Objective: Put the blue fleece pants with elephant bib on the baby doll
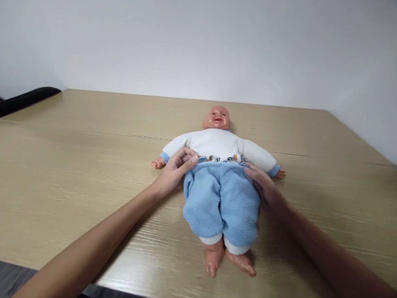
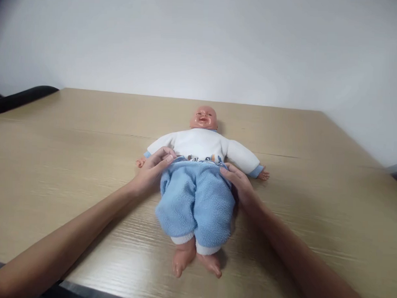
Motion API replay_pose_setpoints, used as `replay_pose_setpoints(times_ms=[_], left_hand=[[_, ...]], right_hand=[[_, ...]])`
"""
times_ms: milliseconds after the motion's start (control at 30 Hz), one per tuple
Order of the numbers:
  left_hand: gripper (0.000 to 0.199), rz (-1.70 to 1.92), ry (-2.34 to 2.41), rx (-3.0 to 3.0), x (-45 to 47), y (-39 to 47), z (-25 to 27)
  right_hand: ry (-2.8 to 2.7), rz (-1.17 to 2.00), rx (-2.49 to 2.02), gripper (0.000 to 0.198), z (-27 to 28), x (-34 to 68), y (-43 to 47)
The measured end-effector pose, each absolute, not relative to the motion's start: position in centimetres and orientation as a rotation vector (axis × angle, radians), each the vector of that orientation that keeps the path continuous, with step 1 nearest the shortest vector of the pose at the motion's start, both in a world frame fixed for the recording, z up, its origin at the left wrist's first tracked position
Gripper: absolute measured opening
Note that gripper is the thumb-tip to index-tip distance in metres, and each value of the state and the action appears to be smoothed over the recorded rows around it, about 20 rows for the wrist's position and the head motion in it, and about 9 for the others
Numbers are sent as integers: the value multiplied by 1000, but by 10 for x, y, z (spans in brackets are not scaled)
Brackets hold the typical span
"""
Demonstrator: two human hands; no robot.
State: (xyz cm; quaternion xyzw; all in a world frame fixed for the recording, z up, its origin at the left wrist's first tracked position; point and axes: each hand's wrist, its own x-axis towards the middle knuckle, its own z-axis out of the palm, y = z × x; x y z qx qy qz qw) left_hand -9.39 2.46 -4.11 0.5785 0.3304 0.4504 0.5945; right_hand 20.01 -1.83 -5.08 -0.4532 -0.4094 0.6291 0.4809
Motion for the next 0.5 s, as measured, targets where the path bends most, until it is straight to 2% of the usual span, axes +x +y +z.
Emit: replay_pose_setpoints(times_ms=[233,500], left_hand=[[25,1018,875,1677,-83,15,6],[41,1121,870,1452,-81,58,-42]], right_hand=[[-1287,1379,-1060,21,-20,202,-16],[-1305,1204,-1199,36,-47,191,17]])
